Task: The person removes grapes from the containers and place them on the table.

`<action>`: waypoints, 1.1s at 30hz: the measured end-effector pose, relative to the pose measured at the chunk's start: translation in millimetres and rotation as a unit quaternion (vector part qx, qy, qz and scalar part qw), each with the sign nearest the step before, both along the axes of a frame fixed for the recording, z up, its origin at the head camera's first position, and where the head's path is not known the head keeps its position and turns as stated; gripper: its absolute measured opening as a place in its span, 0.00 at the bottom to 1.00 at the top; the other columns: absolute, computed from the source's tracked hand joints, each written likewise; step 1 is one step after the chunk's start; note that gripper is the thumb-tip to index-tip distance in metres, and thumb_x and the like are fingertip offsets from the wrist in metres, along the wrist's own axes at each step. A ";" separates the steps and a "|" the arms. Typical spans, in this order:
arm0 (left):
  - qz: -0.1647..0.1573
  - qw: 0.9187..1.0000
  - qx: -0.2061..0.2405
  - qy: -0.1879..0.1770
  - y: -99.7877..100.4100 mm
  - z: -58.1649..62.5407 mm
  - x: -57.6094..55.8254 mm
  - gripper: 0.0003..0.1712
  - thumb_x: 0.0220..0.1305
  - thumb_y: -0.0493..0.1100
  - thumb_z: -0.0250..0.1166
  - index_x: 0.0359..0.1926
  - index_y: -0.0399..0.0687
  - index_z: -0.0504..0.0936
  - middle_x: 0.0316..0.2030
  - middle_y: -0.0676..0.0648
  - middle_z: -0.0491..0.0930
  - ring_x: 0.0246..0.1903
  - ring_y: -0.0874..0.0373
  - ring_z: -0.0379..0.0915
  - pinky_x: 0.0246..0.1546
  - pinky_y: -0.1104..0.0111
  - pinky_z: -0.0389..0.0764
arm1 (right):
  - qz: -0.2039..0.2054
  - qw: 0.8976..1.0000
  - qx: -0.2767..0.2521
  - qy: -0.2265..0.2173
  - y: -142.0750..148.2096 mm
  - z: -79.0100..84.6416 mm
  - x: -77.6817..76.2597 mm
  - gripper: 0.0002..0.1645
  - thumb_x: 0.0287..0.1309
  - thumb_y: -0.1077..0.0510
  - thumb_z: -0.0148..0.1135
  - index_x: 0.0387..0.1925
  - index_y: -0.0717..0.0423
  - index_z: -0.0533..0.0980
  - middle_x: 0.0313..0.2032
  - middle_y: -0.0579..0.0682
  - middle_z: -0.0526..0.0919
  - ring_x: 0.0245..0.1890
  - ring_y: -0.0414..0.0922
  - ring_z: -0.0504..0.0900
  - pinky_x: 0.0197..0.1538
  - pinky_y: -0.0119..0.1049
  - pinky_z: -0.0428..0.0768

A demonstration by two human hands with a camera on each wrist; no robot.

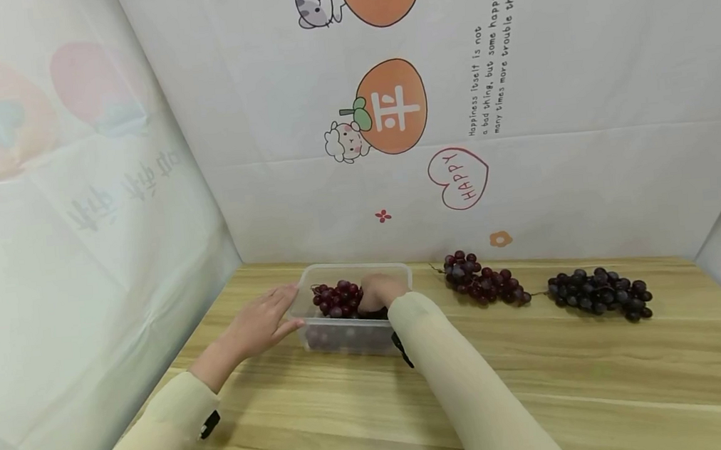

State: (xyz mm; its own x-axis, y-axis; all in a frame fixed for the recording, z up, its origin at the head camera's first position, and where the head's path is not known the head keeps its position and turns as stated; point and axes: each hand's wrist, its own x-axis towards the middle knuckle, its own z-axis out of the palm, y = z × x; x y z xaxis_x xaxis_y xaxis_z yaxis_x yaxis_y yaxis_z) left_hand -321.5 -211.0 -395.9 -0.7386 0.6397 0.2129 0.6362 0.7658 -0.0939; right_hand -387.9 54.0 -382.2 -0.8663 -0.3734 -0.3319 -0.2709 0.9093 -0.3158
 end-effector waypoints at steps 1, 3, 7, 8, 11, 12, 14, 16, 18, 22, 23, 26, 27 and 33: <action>0.000 1.000 0.001 0.000 -0.1 -0.3 -0.1 0.42 0.73 0.59 0.51 0.71 0.29 0.57 0.69 0.34 0.60 0.68 0.42 0.56 0.70 0.54 0.54 | 0.002 1.000 0.002 0.002 -0.1 -0.5 -0.3 0.10 0.61 0.56 0.61 0.29 0.57 0.73 0.30 0.51 0.75 0.28 0.46 0.70 0.32 0.38 0.68; 0.000 1.000 0.003 0.000 -0.3 -0.5 -0.3 0.42 0.73 0.59 0.52 0.71 0.30 0.57 0.69 0.34 0.60 0.68 0.42 0.56 0.70 0.54 0.54 | 0.006 1.000 0.005 0.008 -0.2 -1.5 -0.8 0.10 0.61 0.56 0.62 0.28 0.56 0.73 0.29 0.50 0.75 0.28 0.45 0.70 0.32 0.38 0.68; -0.001 1.000 0.005 0.001 -0.3 0.0 -0.1 0.42 0.73 0.59 0.52 0.71 0.30 0.58 0.69 0.35 0.61 0.68 0.43 0.56 0.70 0.54 0.54 | 0.010 1.000 0.011 0.021 -0.2 -1.0 -0.4 0.08 0.59 0.58 0.62 0.31 0.58 0.74 0.31 0.50 0.76 0.30 0.46 0.71 0.33 0.38 0.68; -0.002 1.000 0.004 0.002 -0.4 0.0 -0.2 0.42 0.73 0.59 0.52 0.71 0.30 0.58 0.69 0.35 0.61 0.68 0.43 0.56 0.70 0.54 0.54 | 0.010 1.000 0.014 0.024 -0.2 -0.7 -0.1 0.08 0.58 0.58 0.63 0.32 0.58 0.73 0.31 0.50 0.76 0.31 0.46 0.71 0.33 0.38 0.68; -0.005 1.000 0.004 0.007 -0.7 -0.3 -0.2 0.42 0.73 0.59 0.52 0.71 0.30 0.58 0.68 0.34 0.61 0.68 0.42 0.57 0.70 0.53 0.55 | 0.009 0.999 0.021 0.029 -0.4 0.5 1.3 0.08 0.58 0.58 0.63 0.32 0.58 0.73 0.31 0.51 0.76 0.31 0.46 0.71 0.33 0.38 0.68; -0.007 1.000 0.003 0.009 -0.7 -0.4 -0.2 0.42 0.73 0.59 0.52 0.71 0.29 0.58 0.68 0.34 0.62 0.68 0.42 0.58 0.69 0.53 0.56 | 0.010 0.999 0.021 0.029 -0.4 0.8 2.0 0.08 0.58 0.58 0.63 0.33 0.58 0.73 0.32 0.51 0.76 0.31 0.46 0.71 0.34 0.38 0.69; -0.008 1.000 0.001 0.012 -0.8 -0.6 0.0 0.42 0.73 0.59 0.51 0.70 0.29 0.59 0.68 0.34 0.62 0.67 0.42 0.58 0.69 0.53 0.57 | 0.011 0.999 0.024 0.032 -0.3 1.2 3.2 0.08 0.58 0.58 0.63 0.33 0.58 0.73 0.33 0.51 0.77 0.32 0.46 0.71 0.34 0.38 0.69; -0.009 1.000 0.000 0.012 -0.8 -0.7 0.3 0.42 0.73 0.59 0.52 0.70 0.29 0.59 0.67 0.34 0.62 0.67 0.41 0.58 0.69 0.52 0.57 | 0.012 0.999 0.028 0.033 -0.3 1.5 4.2 0.08 0.59 0.58 0.62 0.35 0.57 0.73 0.34 0.50 0.77 0.33 0.46 0.72 0.35 0.39 0.69; -0.010 1.000 -0.001 0.012 -0.8 -0.5 0.5 0.42 0.73 0.59 0.52 0.70 0.28 0.59 0.67 0.33 0.63 0.67 0.41 0.58 0.68 0.52 0.58 | 0.017 0.999 0.031 0.035 -0.5 1.5 4.9 0.07 0.59 0.59 0.61 0.35 0.57 0.73 0.34 0.51 0.77 0.34 0.47 0.72 0.35 0.39 0.69; -0.010 1.000 0.000 0.007 -0.2 -0.3 1.0 0.42 0.73 0.59 0.52 0.70 0.28 0.59 0.67 0.33 0.62 0.67 0.41 0.58 0.68 0.52 0.58 | 0.023 0.999 0.029 0.040 0.3 2.9 7.2 0.04 0.59 0.61 0.60 0.33 0.57 0.72 0.33 0.51 0.76 0.33 0.47 0.70 0.34 0.39 0.67; -0.010 1.000 0.000 0.005 -0.1 -0.2 1.2 0.42 0.73 0.59 0.52 0.70 0.28 0.59 0.67 0.33 0.62 0.67 0.41 0.58 0.68 0.52 0.58 | 0.027 0.998 0.028 0.042 0.2 3.5 8.0 0.04 0.58 0.62 0.60 0.32 0.57 0.72 0.32 0.51 0.76 0.32 0.46 0.70 0.33 0.39 0.67; -0.007 1.000 0.001 0.000 -0.1 -0.3 1.6 0.42 0.73 0.59 0.52 0.70 0.28 0.59 0.68 0.33 0.62 0.68 0.42 0.57 0.69 0.52 0.57 | 0.031 0.998 0.026 0.046 -0.4 5.7 9.9 0.05 0.58 0.65 0.59 0.28 0.56 0.71 0.31 0.50 0.76 0.30 0.46 0.69 0.32 0.38 0.66; -0.007 1.000 0.001 0.000 0.0 -0.5 1.5 0.42 0.73 0.59 0.52 0.70 0.28 0.59 0.68 0.33 0.62 0.68 0.42 0.57 0.69 0.52 0.57 | 0.033 0.998 0.027 0.047 -0.5 6.4 10.7 0.06 0.58 0.65 0.58 0.28 0.56 0.71 0.30 0.50 0.75 0.29 0.46 0.68 0.32 0.38 0.66; -0.005 1.000 0.001 0.000 1.0 0.0 1.2 0.42 0.73 0.59 0.51 0.70 0.29 0.59 0.68 0.34 0.61 0.68 0.42 0.56 0.69 0.52 0.56 | 0.034 0.997 0.022 0.071 -1.2 8.5 13.4 0.11 0.57 0.68 0.59 0.23 0.54 0.70 0.24 0.49 0.71 0.24 0.45 0.65 0.27 0.37 0.64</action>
